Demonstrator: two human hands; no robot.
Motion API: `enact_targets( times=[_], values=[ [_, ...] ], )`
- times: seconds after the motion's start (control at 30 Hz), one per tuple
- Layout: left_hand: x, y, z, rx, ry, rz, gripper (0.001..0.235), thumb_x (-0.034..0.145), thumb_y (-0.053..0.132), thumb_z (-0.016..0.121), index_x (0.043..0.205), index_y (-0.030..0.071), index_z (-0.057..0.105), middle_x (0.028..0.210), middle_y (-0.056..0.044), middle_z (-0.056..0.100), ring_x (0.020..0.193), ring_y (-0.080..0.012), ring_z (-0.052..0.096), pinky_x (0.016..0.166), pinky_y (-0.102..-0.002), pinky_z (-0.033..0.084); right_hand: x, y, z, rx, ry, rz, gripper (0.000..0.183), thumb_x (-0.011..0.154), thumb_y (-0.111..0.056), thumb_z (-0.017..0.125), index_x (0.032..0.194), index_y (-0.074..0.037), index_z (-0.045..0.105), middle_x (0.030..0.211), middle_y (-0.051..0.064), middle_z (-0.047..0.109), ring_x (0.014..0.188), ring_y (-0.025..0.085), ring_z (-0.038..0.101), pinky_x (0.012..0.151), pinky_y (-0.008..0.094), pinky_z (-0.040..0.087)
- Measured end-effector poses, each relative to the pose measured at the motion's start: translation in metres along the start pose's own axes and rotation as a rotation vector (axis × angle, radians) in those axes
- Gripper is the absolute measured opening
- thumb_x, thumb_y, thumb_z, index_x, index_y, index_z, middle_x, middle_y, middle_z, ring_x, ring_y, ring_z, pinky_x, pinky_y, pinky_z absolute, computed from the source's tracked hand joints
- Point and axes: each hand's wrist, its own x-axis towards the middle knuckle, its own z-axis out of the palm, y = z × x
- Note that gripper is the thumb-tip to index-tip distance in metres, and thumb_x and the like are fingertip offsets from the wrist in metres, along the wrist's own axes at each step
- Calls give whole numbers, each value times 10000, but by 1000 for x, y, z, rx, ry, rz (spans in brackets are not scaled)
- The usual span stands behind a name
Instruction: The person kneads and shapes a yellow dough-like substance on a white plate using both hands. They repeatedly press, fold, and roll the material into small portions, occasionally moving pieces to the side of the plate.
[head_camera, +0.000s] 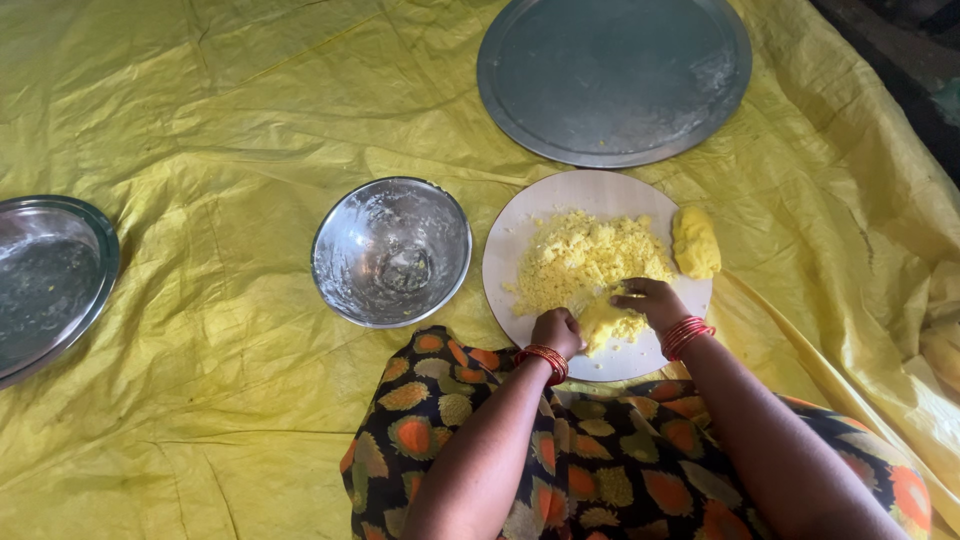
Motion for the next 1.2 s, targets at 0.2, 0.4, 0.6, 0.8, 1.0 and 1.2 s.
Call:
enact_targets(
  times=[0.2, 0.4, 0.6, 0.8, 1.0, 1.2],
  values=[
    [1, -3, 1, 14, 18, 31, 133, 826, 22, 767, 769, 76, 661, 850, -94, 744, 832, -225, 744, 792, -343, 606, 16, 20, 7, -102, 137, 4, 344, 991, -229, 659, 1234, 5, 730, 874, 164, 747, 746, 190, 650, 737, 354, 550],
    [3, -5, 1, 15, 17, 18, 136, 821, 14, 769, 765, 74, 661, 846, -96, 740, 830, -228, 740, 791, -348, 597, 8, 19, -4, 421, 5, 31, 394, 982, -124, 544, 1307, -37, 748, 1047, 146, 693, 888, 180, 655, 847, 343, 597],
    [4, -4, 4, -46, 36, 39, 185, 823, -15, 754, 754, 99, 625, 820, -69, 709, 816, -210, 743, 759, -327, 622, -11, -20, 4, 542, -73, 163, 351, 970, -199, 613, 1257, -23, 712, 1262, 146, 749, 1115, 232, 705, 980, 270, 560],
    [11, -4, 9, -119, 99, 264, 199, 787, -27, 768, 837, 75, 604, 926, -95, 717, 931, -222, 725, 832, -333, 604, -25, -45, 5, 13, 138, -142, 369, 937, -146, 718, 1287, -49, 655, 1097, 201, 755, 933, 267, 700, 854, 400, 582],
    [12, 6, -6, -48, 56, 120, 265, 897, -33, 596, 1135, 80, 566, 1131, -135, 700, 1086, -277, 703, 962, -371, 573, -43, -53, 40, -437, 222, -550, 198, 945, -50, 579, 1070, -63, 733, 1202, 128, 713, 1017, 205, 710, 852, 333, 609],
    [10, 28, -49, -295, 389, 253, 302, 881, 5, 658, 1166, 38, 564, 1205, -144, 683, 1153, -247, 663, 1031, -361, 516, -78, -57, 69, -803, 341, -813, 255, 911, -108, 556, 1088, -8, 709, 1167, 204, 706, 1165, 342, 645, 1048, 485, 509]
  ],
)
